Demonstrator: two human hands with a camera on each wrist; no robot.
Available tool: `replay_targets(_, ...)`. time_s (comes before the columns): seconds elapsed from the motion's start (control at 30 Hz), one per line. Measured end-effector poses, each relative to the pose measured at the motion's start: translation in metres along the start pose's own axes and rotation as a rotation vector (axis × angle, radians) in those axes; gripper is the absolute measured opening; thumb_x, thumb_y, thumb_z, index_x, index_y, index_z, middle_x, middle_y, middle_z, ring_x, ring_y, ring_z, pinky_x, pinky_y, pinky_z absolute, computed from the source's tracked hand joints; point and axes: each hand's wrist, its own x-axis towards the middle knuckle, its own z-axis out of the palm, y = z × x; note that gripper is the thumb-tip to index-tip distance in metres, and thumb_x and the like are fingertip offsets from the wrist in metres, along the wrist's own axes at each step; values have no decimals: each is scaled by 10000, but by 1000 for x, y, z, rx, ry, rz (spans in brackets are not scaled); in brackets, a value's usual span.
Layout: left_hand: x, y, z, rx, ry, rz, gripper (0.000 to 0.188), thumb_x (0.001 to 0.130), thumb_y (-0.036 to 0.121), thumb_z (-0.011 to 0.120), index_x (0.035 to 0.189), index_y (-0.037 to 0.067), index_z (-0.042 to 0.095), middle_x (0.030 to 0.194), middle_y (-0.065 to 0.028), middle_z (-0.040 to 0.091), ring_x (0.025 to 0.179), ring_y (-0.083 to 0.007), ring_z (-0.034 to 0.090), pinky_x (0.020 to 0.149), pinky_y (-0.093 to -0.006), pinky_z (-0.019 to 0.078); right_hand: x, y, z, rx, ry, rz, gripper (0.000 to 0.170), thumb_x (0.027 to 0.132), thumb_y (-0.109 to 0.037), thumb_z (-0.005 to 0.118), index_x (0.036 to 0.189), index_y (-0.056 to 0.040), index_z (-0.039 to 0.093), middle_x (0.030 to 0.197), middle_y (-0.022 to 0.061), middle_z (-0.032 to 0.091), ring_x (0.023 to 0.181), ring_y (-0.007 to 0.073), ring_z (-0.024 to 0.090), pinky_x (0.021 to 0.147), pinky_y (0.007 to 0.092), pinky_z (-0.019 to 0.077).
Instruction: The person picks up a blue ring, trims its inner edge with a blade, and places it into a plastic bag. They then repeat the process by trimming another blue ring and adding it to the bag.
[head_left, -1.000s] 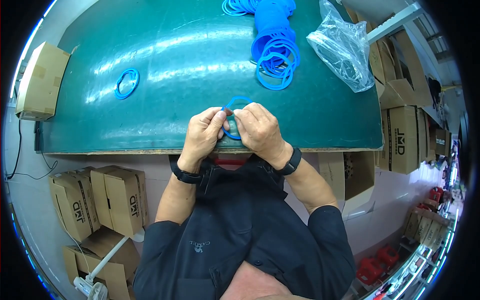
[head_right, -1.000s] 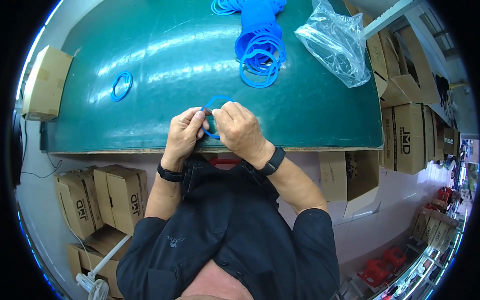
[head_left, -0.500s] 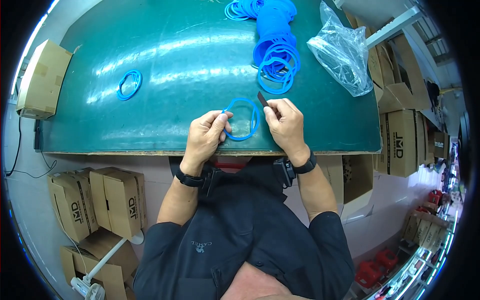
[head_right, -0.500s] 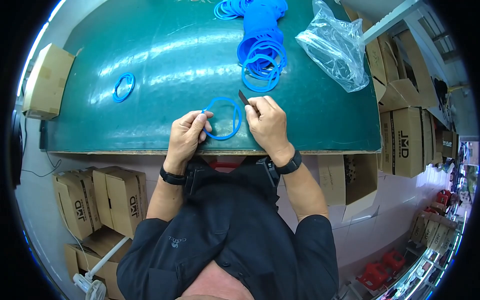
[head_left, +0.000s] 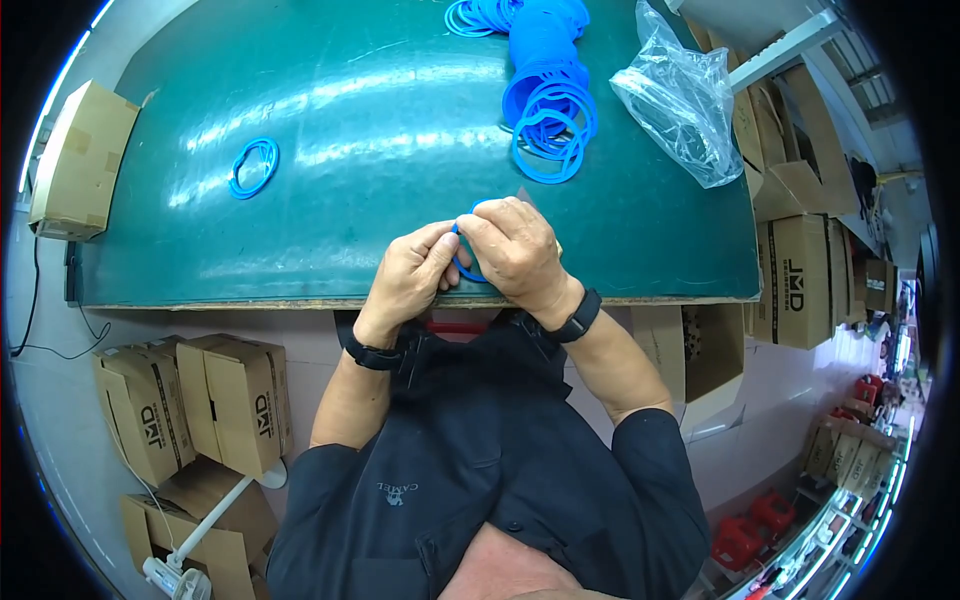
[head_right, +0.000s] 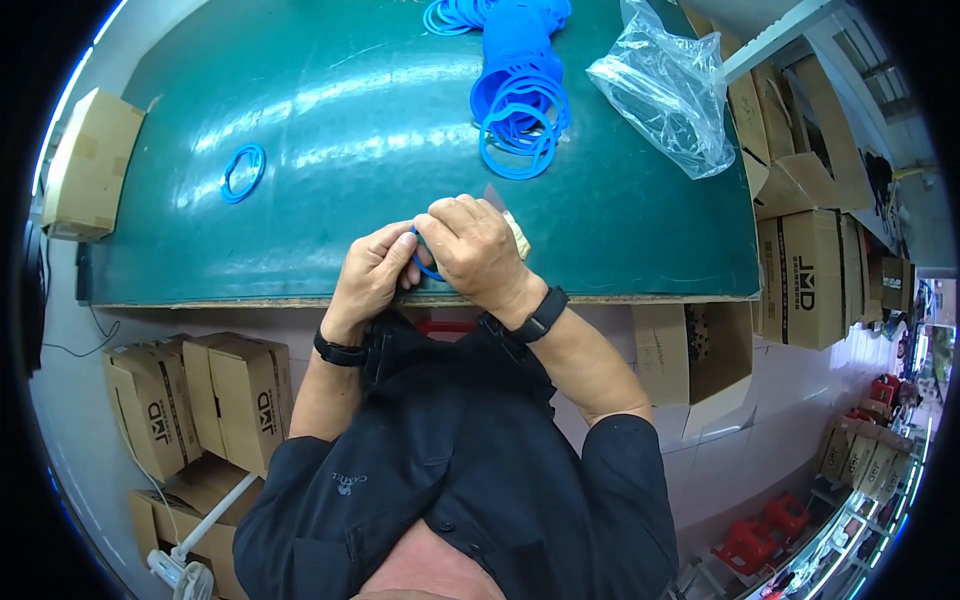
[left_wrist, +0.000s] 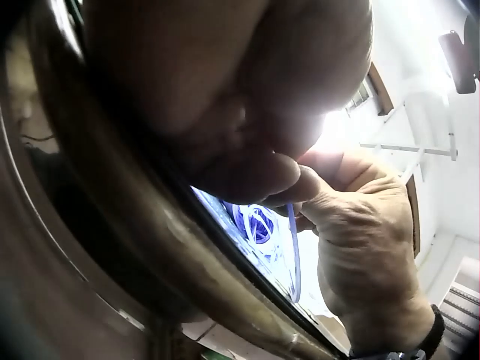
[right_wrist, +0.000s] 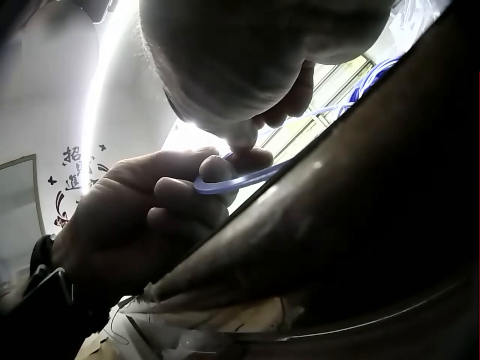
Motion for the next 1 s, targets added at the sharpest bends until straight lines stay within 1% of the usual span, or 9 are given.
replay_targets(0.2,1,2,1,-8,-30,-15,282,1067,130,515,1268,0,665,839,8,653,653,-48,566,591,-218,479,-3,1,4,-30,-5,-1,180,747,-5,745,890,-59,650,831,72,613,706,248,629,619,355,517)
replay_targets(0.3,0,2,1,5,-27,-8,295,1065,124,521,1297,6,657,839,10,645,652,-48,567,593,-216,480,-4,1,8,-72,-14,2,152,734,-81,704,830,-61,588,805,81,550,734,252,593,620,375,497)
replay_targets(0.47,-2,1,1,19,-24,17,295,1061,114,531,1306,6,654,827,15,637,651,-48,568,595,-213,480,0,0,8,-66,-33,8,163,733,-72,696,828,-51,566,809,98,535,736,265,585,624,382,502)
replay_targets(0.57,-3,0,-1,29,-41,26,308,1070,119,529,1324,-18,636,849,10,644,650,-45,556,596,-204,478,1,3,5,-64,-103,-10,186,731,-61,696,863,-40,567,823,106,533,745,276,584,628,385,507)
replay_targets(0.6,-3,-1,-1,29,-41,26,308,1070,119,529,1324,-18,636,849,10,644,650,-45,556,596,-204,478,1,3,4,-64,-103,-10,186,731,-61,696,863,-40,567,823,106,533,745,276,584,628,385,507)
replay_targets(0.7,-1,-4,-2,16,-47,28,295,1069,119,535,1306,-18,646,858,6,655,652,-43,560,597,-199,478,0,4,0,9,-103,31,182,787,10,718,904,-47,591,856,111,579,756,290,608,667,384,521)
replay_targets(0.87,-1,-9,-2,-47,-28,12,272,1053,116,565,1276,-3,666,842,6,670,643,-45,577,587,-210,487,-5,5,-1,42,-102,64,185,792,26,718,918,-41,600,867,113,591,764,291,623,653,379,525)
replay_targets(1.0,0,-6,-2,-75,-22,2,259,1053,116,567,1254,-7,673,839,1,675,637,-44,577,585,-209,489,-4,3,-1,49,-39,68,199,798,34,717,950,-36,610,889,115,608,767,288,641,639,371,533)
